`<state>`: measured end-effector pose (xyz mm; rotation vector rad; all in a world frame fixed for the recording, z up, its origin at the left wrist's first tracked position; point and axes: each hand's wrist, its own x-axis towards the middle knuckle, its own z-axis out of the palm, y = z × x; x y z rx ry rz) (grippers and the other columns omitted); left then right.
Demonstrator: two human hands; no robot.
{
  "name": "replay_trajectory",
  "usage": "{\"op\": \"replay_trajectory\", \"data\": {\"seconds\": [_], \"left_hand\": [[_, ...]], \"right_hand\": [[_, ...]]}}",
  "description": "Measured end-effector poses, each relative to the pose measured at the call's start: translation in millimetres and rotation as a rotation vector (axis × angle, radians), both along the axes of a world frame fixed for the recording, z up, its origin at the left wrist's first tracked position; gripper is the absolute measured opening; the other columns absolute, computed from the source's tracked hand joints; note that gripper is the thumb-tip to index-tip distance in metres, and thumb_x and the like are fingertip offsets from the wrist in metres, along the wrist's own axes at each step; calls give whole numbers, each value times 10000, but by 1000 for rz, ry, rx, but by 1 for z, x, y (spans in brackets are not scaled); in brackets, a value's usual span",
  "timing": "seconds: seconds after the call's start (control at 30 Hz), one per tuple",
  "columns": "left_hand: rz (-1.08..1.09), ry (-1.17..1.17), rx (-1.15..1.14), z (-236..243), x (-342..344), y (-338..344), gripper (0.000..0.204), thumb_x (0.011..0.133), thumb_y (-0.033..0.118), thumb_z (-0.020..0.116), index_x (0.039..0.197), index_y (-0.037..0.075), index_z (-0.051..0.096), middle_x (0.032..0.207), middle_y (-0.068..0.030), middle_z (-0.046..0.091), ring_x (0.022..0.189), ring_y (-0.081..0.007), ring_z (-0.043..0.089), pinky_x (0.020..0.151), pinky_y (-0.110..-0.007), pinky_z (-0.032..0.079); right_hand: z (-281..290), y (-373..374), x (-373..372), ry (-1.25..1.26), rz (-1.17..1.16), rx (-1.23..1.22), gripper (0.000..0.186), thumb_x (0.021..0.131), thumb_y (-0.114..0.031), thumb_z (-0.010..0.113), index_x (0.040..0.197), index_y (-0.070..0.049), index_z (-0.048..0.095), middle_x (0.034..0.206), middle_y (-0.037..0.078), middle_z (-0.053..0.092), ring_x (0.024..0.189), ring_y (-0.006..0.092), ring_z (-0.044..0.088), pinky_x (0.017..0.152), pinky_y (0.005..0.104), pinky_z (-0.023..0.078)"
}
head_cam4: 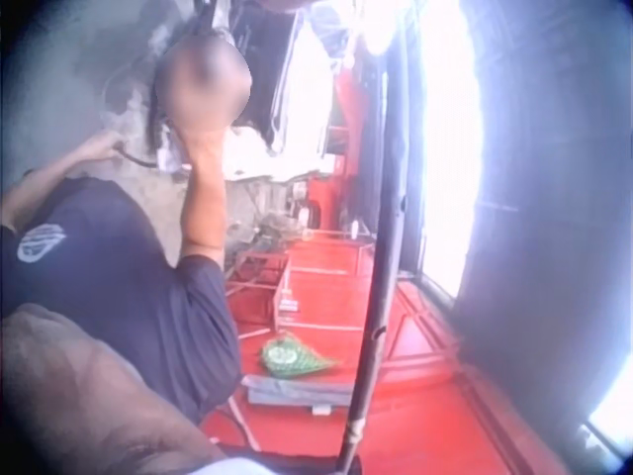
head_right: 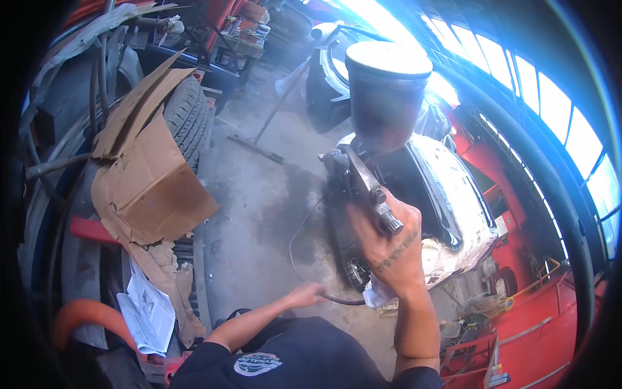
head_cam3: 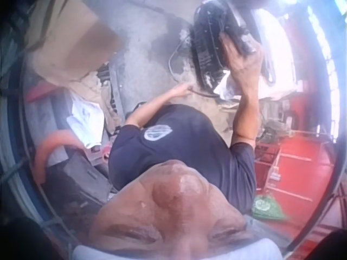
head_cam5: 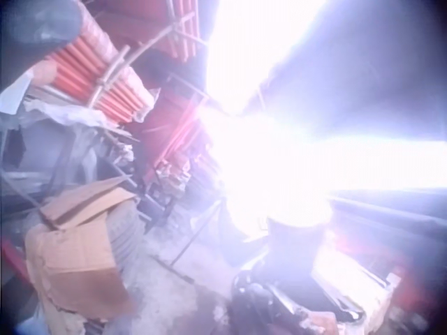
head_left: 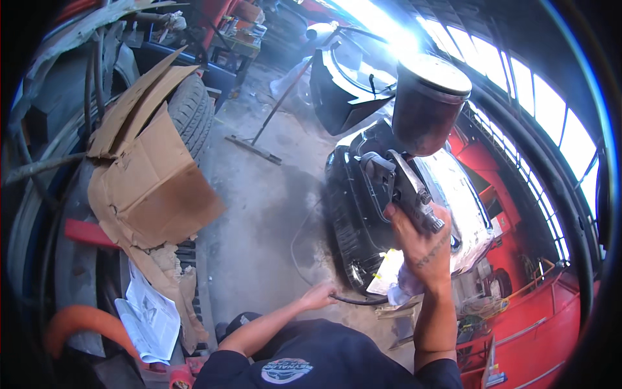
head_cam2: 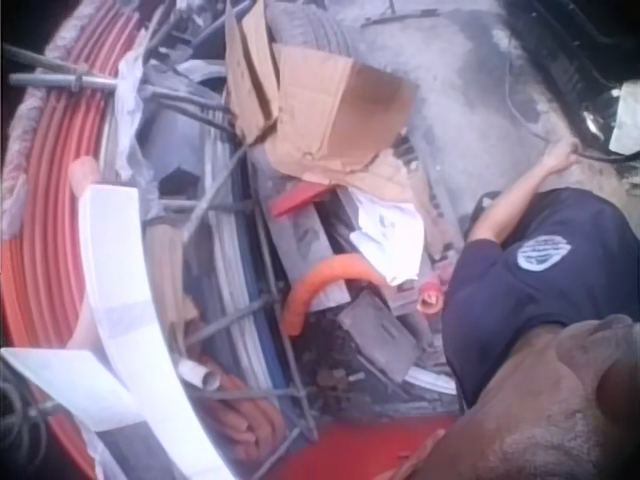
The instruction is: The person uses a spray gun to apply black paint to a car spoiler and rear bumper in a workshop. They move around the parts to cover different surfaces, including the spoiler's underside and the bumper's edges, while holding the spray gun and managing the air hose.
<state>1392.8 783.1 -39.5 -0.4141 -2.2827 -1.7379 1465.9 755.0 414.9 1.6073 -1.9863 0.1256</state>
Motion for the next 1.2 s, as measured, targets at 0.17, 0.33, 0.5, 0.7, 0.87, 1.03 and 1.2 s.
{"op": "replay_trajectory", "data": {"seconds": [0.17,0.33,0.5,0.7,0.87,1.03,1.2], "left_hand": [[-31,-58,40,22,2,-4,315,936,301,710,1121,49,750,1029,-221,740,1010,-422,689,887,-494,522],[70,-82,107,-19,-14,5,315,882,290,779,1105,67,762,1040,-200,748,1022,-399,702,893,-497,539],[196,-144,106,-84,-20,6,284,855,252,779,1081,79,779,1065,-196,761,1022,-403,718,905,-497,556],[363,-364,101,-142,5,4,276,835,240,767,1075,106,792,1066,-186,766,1046,-397,718,937,-496,559],[493,-468,145,-167,26,-14,255,845,207,736,1080,126,795,1074,-177,765,1064,-406,710,938,-513,559],[573,-452,176,-167,16,-49,273,863,179,702,1111,104,788,1054,-200,764,1082,-406,706,934,-537,555],[701,-390,189,-189,-2,-66,232,891,146,672,1095,96,770,1026,-203,751,1046,-417,697,919,-531,547]], "right_hand": [[-2,-4,-11,-24,-164,-287,319,869,-24,726,1177,37,665,877,241,704,781,430,713,687,459,543],[-16,-1,-32,117,-191,-348,336,893,-15,701,1215,61,639,917,249,703,793,431,717,689,465,554],[-71,-1,-50,92,-91,-275,404,877,-56,719,1249,68,621,958,234,708,802,418,726,661,448,575],[-164,-21,-87,-120,-121,-167,356,930,-74,716,1254,50,636,949,250,711,795,443,717,676,474,560],[-202,-14,-100,-11,-116,-215,510,898,-115,716,1343,86,568,1035,240,698,822,428,722,674,459,587],[-220,-16,-90,10,-101,-249,485,934,-42,678,1376,105,543,1064,275,692,836,442,720,678,473,577],[-244,-57,-121,86,-49,-236,574,870,-14,707,1413,52,534,1098,246,689,868,456,713,693,491,570]]}}
